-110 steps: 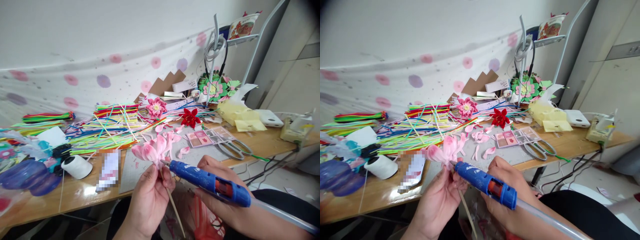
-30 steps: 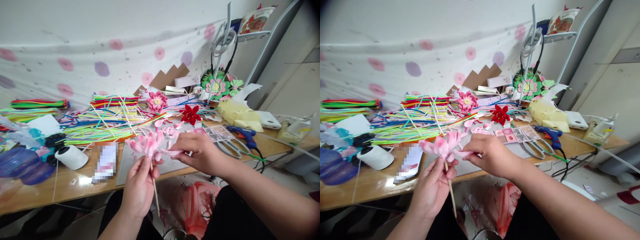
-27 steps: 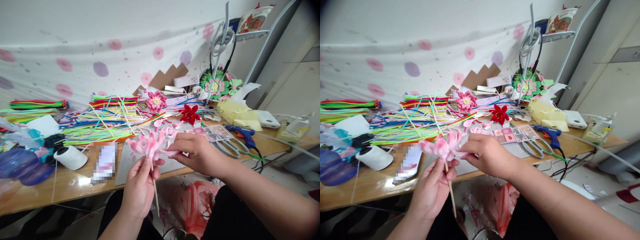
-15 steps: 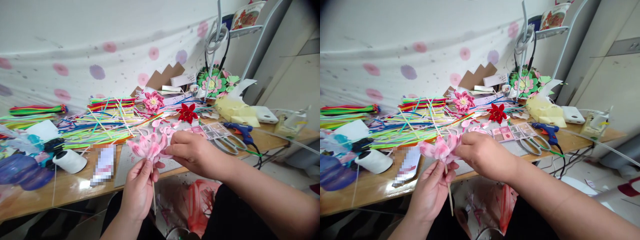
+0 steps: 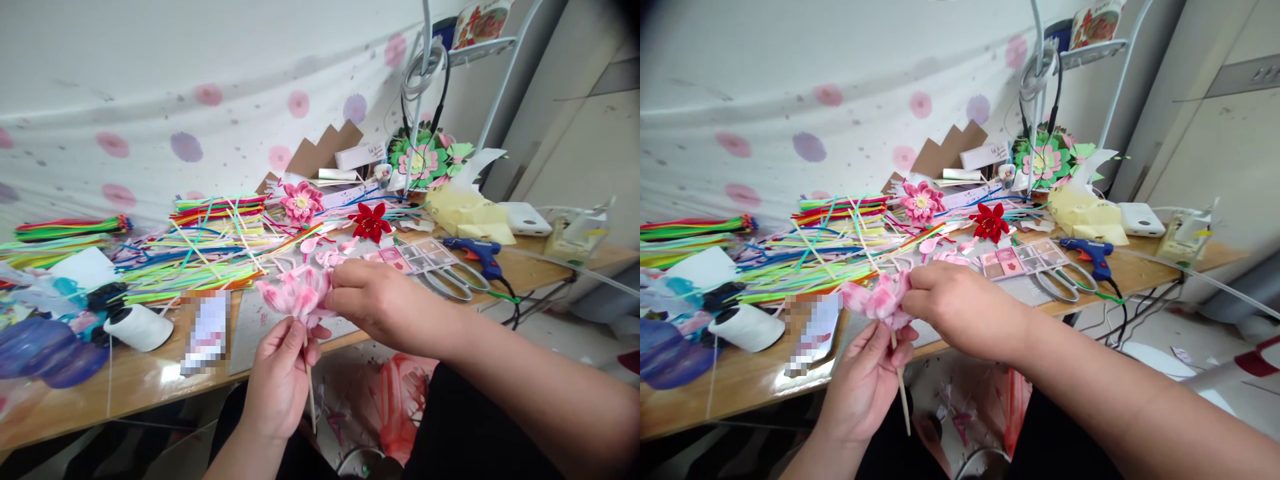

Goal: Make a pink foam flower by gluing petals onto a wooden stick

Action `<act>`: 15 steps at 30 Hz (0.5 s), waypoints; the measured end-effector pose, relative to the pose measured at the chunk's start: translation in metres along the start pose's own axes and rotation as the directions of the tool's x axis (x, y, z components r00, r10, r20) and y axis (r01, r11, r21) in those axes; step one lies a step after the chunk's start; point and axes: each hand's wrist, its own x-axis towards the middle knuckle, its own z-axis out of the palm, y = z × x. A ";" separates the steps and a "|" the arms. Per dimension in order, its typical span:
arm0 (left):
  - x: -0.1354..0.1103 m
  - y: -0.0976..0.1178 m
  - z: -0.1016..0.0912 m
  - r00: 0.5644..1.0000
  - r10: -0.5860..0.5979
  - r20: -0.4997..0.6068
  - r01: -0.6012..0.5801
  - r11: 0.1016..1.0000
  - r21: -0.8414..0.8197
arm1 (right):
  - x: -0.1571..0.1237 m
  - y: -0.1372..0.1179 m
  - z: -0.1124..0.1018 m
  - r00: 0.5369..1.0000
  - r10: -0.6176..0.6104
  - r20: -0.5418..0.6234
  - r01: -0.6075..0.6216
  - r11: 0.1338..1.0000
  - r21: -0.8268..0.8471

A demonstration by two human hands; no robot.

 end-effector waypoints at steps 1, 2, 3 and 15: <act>0.000 0.000 0.000 1.000 0.006 0.001 -0.006 1.000 -0.014 | -0.002 0.001 0.002 0.999 0.019 -0.043 -0.019 1.000 0.003; 0.000 0.001 0.000 1.000 0.022 -0.001 -0.022 0.999 -0.029 | -0.005 0.002 0.005 0.993 0.053 -0.105 -0.050 0.998 0.029; 0.000 0.002 0.000 0.999 0.047 -0.006 -0.047 0.998 -0.043 | -0.007 0.002 0.008 0.978 0.105 -0.182 -0.089 0.992 0.089; -0.007 0.011 0.004 0.935 0.355 -0.002 -0.353 0.928 0.119 | -0.001 -0.044 0.051 0.762 0.588 -0.273 -0.091 0.514 0.853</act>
